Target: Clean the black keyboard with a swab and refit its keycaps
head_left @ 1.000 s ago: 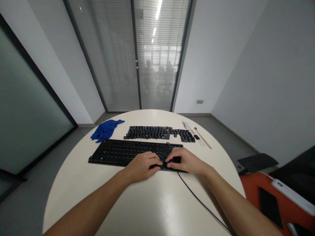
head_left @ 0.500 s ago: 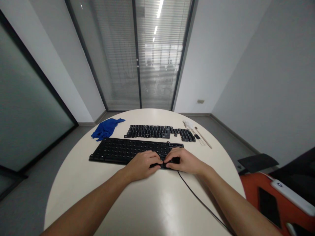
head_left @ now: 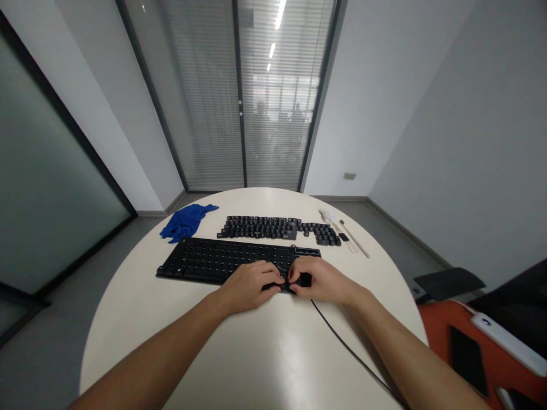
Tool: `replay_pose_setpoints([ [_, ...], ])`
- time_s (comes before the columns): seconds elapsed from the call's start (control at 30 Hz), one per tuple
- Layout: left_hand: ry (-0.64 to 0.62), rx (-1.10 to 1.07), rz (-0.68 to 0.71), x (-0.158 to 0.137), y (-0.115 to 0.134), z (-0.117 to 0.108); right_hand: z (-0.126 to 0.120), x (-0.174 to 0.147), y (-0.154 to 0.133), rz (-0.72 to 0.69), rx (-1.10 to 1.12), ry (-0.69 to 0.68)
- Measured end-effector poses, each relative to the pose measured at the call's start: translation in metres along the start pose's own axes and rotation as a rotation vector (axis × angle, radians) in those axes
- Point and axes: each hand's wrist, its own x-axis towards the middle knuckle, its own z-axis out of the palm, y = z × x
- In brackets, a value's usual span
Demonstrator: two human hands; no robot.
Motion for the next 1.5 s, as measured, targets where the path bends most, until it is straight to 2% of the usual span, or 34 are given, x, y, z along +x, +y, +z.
replay_pose_setpoints([
  [0.47, 0.024, 0.007, 0.005, 0.0, -0.001, 0.001, 0.001, 0.001, -0.004, 0.049, -0.028, -0.002],
  [0.8, 0.022, 0.011, 0.011, -0.002, -0.002, 0.002, 0.001, 0.0, -0.003, -0.033, -0.012, -0.008],
  [1.07, -0.003, 0.072, 0.072, 0.0, 0.001, -0.001, -0.006, -0.005, 0.003, -0.028, 0.085, 0.002],
  [1.27, -0.002, 0.101, 0.111, -0.001, 0.0, -0.002, -0.007, -0.002, 0.008, -0.075, -0.002, 0.057],
  [1.4, -0.009, 0.144, 0.138, -0.001, 0.0, -0.002, -0.004, -0.003, 0.012, 0.001, -0.107, 0.135],
  [1.5, -0.024, 0.153, 0.139, -0.001, 0.002, -0.003, 0.0, -0.007, 0.015, 0.106, -0.186, 0.085],
])
